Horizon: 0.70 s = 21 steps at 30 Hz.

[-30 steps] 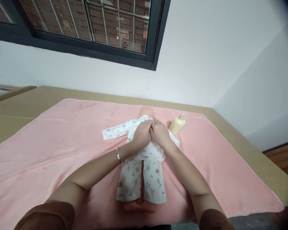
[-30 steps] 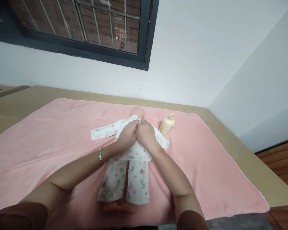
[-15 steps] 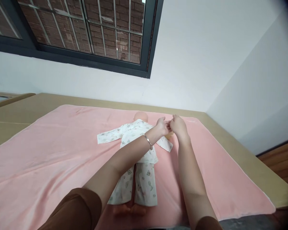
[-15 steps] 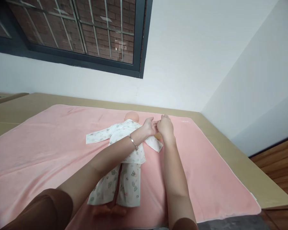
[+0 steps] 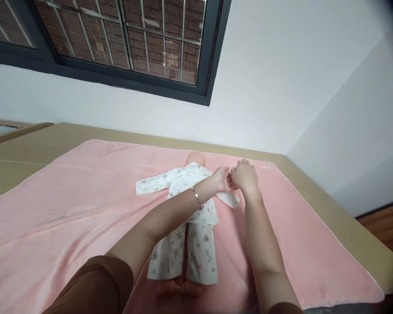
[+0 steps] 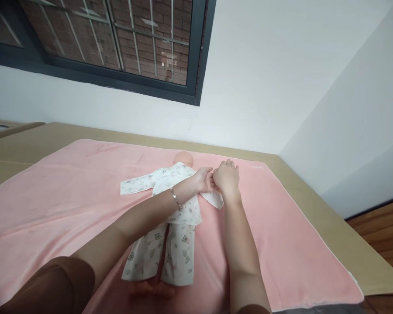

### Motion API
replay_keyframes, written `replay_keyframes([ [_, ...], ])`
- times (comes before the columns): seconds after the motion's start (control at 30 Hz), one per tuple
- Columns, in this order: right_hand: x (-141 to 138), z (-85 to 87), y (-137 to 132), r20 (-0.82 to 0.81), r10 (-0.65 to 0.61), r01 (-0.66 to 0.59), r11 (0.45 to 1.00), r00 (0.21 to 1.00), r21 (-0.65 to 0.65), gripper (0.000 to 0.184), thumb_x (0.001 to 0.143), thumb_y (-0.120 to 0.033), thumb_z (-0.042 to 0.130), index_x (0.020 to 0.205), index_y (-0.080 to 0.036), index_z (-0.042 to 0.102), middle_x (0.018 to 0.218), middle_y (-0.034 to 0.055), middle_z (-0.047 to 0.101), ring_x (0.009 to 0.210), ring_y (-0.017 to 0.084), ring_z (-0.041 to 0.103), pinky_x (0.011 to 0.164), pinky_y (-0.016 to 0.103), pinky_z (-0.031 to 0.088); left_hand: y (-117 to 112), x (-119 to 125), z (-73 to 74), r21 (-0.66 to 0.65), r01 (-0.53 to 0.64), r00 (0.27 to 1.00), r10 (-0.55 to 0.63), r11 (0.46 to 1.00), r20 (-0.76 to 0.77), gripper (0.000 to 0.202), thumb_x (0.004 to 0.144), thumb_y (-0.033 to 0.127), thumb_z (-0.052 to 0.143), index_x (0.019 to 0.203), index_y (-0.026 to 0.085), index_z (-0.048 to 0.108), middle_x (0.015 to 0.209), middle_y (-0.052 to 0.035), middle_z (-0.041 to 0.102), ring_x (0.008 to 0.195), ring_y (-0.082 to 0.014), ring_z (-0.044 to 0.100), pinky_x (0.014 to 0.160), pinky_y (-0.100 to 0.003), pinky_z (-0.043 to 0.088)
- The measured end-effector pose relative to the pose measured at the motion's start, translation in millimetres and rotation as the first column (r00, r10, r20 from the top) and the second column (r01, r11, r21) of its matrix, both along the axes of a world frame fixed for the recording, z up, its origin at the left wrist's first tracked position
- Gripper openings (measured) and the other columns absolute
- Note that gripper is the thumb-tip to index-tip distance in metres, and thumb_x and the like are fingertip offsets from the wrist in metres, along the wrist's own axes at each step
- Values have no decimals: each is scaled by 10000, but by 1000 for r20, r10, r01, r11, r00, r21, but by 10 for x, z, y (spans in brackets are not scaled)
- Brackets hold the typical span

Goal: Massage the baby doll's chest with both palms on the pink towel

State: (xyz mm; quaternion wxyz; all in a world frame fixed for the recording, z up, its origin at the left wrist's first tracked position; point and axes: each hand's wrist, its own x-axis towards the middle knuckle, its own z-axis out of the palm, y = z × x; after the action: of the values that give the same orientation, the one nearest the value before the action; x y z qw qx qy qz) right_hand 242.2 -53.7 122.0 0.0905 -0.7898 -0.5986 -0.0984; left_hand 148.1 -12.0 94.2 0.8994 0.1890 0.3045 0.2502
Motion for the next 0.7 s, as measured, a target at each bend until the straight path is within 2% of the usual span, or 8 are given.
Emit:
replay_keyframes([
  [0.07,-11,11,-32,-15,-9,9,1000,1000,-24,454,938,-219,323,1281,-54,572,1472,227,475,1364,333,414,1090,485,340,-54,-170,4,55,80,996,-76,995,-56,333,973,338,370,998,97,598,826,-128,656,744,-250,678,707,-382,560],
  [0.13,-9,23,-69,-5,-30,30,999,1000,-28,465,951,-247,307,1278,-84,594,1479,209,473,1371,337,405,1077,482,358,-120,-378,47,74,111,994,-111,991,-11,371,975,347,363,1083,75,592,927,-172,678,839,-269,706,756,-394,571],
  [0.23,-9,-15,-78,32,-87,87,996,996,-13,500,977,-303,292,1321,-101,593,1571,177,362,1456,368,278,1104,517,330,-240,-709,176,100,88,995,-91,991,29,419,981,359,361,1197,66,568,1107,-227,672,978,-288,710,820,-407,574],
  [0.3,-31,-82,-48,40,-119,121,991,992,-63,520,988,-345,307,1372,-107,564,1620,160,271,1487,387,211,1113,543,319,-321,-913,270,118,83,995,-88,990,39,433,977,356,368,1233,67,564,1169,-235,664,1031,-291,702,847,-405,572],
  [0.43,-174,-181,-15,113,-149,158,985,982,-70,543,995,-386,361,1388,-58,541,1622,229,210,1510,410,125,1136,576,275,-412,-1246,385,148,89,992,-102,985,79,433,963,356,388,1245,86,577,1194,-222,673,1070,-291,692,896,-420,561],
  [0.5,-306,-162,-75,118,-92,95,995,989,-16,507,990,-378,387,1340,-71,589,1620,228,217,1508,438,97,1134,603,267,-402,-1372,399,169,58,992,-75,984,98,420,956,358,399,1218,92,592,1198,-213,673,1075,-286,688,910,-415,554],
  [0.6,-575,-87,-270,86,103,-113,986,991,124,504,989,-378,409,1391,-108,548,1617,215,245,1508,425,141,1137,601,291,-350,-1491,390,180,-73,996,62,981,64,364,938,336,436,1159,105,610,1197,-191,667,1072,-254,676,901,-364,543],
  [0.7,-883,-63,-505,77,378,-386,896,923,219,469,1008,-350,380,1384,-126,549,1592,199,321,1482,362,282,1154,595,302,-335,-1518,373,173,-176,984,178,969,7,287,923,326,466,1066,135,625,1111,-148,680,1005,-225,675,845,-319,540],
])
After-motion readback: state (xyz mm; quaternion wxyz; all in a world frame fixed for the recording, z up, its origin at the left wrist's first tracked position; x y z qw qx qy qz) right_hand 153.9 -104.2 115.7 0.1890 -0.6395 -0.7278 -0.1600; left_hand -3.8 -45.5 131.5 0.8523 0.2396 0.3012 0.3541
